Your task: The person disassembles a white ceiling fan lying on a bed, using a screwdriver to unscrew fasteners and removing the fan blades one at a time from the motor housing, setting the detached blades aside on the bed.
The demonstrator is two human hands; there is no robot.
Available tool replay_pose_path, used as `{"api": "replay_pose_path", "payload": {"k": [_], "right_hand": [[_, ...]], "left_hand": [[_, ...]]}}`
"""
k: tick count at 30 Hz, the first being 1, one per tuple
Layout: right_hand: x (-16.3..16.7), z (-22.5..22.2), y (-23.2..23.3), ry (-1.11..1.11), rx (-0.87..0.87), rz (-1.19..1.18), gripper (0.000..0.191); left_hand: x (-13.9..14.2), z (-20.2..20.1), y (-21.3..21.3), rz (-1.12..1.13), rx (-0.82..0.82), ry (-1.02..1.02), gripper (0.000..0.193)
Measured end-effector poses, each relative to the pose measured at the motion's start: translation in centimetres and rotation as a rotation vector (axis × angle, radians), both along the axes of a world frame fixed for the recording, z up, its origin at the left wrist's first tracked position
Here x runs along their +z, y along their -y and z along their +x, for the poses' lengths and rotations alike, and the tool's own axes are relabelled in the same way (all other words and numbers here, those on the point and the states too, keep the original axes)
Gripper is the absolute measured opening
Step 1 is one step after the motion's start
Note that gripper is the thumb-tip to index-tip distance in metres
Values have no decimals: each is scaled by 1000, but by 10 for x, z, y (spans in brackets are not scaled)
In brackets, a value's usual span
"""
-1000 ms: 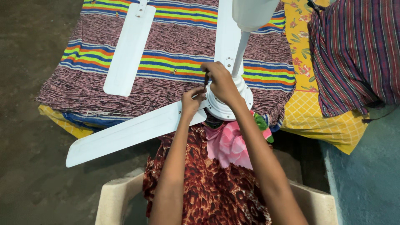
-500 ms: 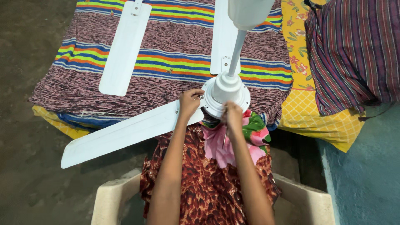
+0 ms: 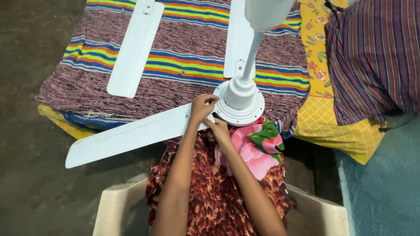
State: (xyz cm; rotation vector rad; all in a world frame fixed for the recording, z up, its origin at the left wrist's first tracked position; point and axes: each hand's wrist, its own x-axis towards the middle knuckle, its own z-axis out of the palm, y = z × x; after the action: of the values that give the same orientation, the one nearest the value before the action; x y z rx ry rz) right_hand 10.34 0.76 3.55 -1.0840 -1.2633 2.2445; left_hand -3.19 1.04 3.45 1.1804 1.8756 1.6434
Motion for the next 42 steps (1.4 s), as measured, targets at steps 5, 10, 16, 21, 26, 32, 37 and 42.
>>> {"api": "replay_pose_path", "payload": {"k": [5, 10, 16, 21, 26, 32, 37, 42], "right_hand": [[-5, -3, -7, -83, -43, -57, 12], [-16, -5, -9, -158, -68, -86, 8], [-17, -1, -8, -153, -33, 8, 10], [-15, 2, -5, -94, -8, 90, 7], [-21, 10, -8, -87, 13, 91, 7], [-24, 25, -3, -65, -8, 68, 8], [-23, 29, 5, -84, -44, 67, 9], [-24, 42, 16, -57, -56, 96, 10]], "left_hand": [[5, 5, 1, -35, 26, -52, 21], [5, 6, 4, -16, 44, -184, 14], [6, 13, 8, 46, 105, -236, 16], [11, 18, 15, 15, 131, -134, 14], [10, 25, 14, 54, 140, -160, 12], [10, 39, 15, 40, 94, -177, 8], [13, 45, 19, 90, 74, -224, 7], [9, 54, 23, 79, 25, -316, 5]]}}
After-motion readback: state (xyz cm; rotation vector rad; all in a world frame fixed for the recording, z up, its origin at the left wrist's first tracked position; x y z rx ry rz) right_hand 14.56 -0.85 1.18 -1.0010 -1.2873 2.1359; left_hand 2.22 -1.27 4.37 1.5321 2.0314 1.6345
